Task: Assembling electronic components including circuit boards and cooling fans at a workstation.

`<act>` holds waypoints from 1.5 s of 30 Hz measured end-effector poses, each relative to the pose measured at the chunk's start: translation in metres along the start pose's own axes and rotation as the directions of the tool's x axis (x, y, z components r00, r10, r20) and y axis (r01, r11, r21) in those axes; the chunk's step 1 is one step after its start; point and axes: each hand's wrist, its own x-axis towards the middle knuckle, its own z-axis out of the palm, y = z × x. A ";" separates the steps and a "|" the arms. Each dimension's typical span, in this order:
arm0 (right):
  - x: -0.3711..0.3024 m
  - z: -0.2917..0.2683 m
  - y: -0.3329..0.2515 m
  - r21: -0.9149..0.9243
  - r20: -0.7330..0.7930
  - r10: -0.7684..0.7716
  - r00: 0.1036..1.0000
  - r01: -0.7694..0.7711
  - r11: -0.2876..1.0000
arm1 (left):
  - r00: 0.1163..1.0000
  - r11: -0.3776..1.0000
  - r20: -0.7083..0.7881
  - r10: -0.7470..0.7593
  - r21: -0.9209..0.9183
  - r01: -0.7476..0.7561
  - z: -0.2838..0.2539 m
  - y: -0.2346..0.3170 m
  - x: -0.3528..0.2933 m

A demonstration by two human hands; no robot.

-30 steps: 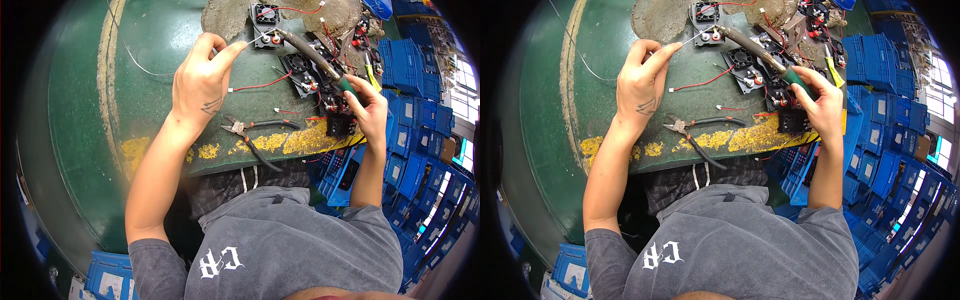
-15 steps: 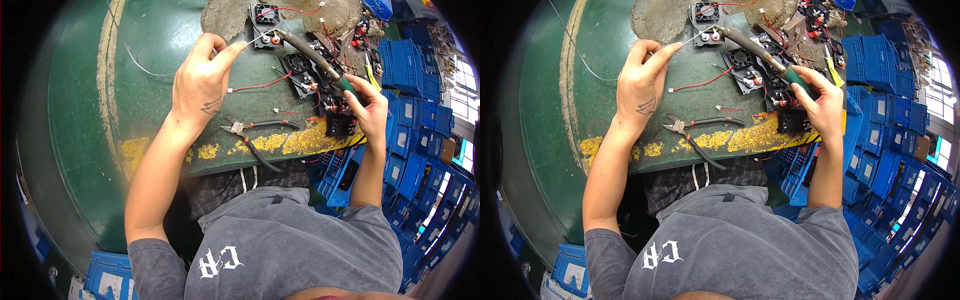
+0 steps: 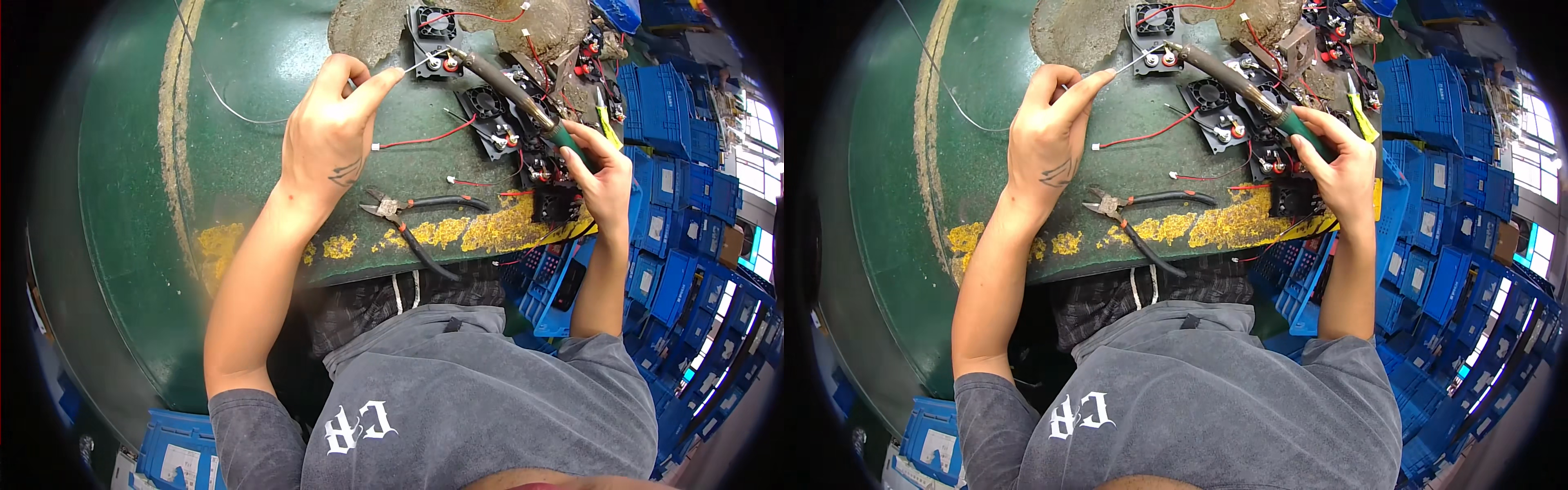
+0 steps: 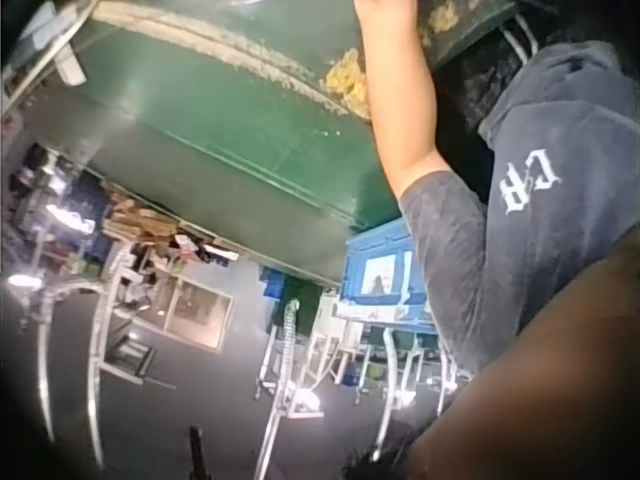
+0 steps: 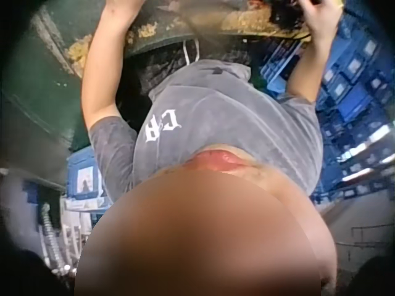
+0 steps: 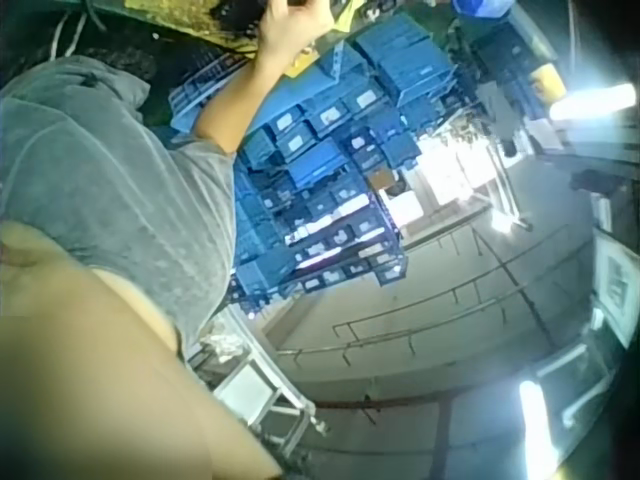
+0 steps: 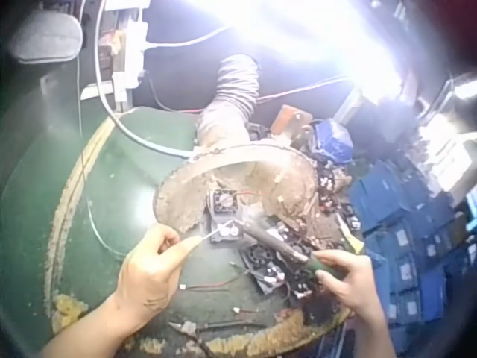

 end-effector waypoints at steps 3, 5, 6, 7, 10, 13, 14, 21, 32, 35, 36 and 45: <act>0.000 0.002 0.001 0.002 -0.013 -0.023 1.000 0.023 1.000 | 1.000 1.000 -0.003 0.006 0.001 -0.006 0.000 0.000 0.000; 0.000 0.002 0.000 -0.004 -0.015 -0.028 1.000 0.028 1.000 | 1.000 1.000 0.006 -0.002 0.000 0.002 -0.001 0.001 0.000; 0.000 0.003 0.000 -0.009 -0.015 -0.032 0.999 0.032 0.999 | 1.000 1.000 0.007 -0.002 0.001 0.002 -0.001 0.001 0.000; 0.000 0.004 0.001 -0.009 -0.015 -0.032 0.999 0.032 0.999 | 1.000 1.000 0.009 0.000 -0.001 0.000 0.000 0.001 0.000; -0.001 0.004 0.002 0.028 -0.021 -0.018 1.000 0.018 0.999 | 1.000 1.000 0.000 0.008 -0.004 -0.008 0.001 -0.001 -0.001; -0.001 0.002 0.000 0.012 -0.003 0.012 1.000 -0.011 1.000 | 1.000 1.000 -0.003 0.012 -0.003 -0.012 0.001 0.000 0.000; -0.001 0.003 0.001 0.011 -0.004 0.005 1.000 -0.004 1.000 | 1.000 1.000 0.004 0.009 0.001 -0.009 0.001 0.001 0.000; -0.002 0.004 0.003 0.023 -0.019 -0.009 1.000 0.010 1.000 | 1.000 1.000 -0.012 0.021 0.005 -0.021 0.003 0.001 0.000; -0.001 0.004 0.000 0.021 -0.010 0.014 1.000 -0.014 1.000 | 1.000 1.000 0.002 0.000 -0.006 0.000 0.001 0.001 -0.001; -0.001 0.004 0.000 0.025 -0.015 0.005 1.000 -0.004 1.000 | 1.000 1.000 0.008 -0.023 -0.012 0.023 0.000 0.002 -0.001; -0.001 0.004 0.000 0.039 -0.013 0.014 1.000 -0.014 0.999 | 1.000 1.000 0.008 -0.022 -0.012 0.023 0.000 0.002 -0.001; -0.003 0.003 -0.006 -0.003 -0.019 0.024 1.000 -0.024 1.000 | 1.000 0.999 0.004 -0.021 -0.024 0.021 -0.001 0.003 0.000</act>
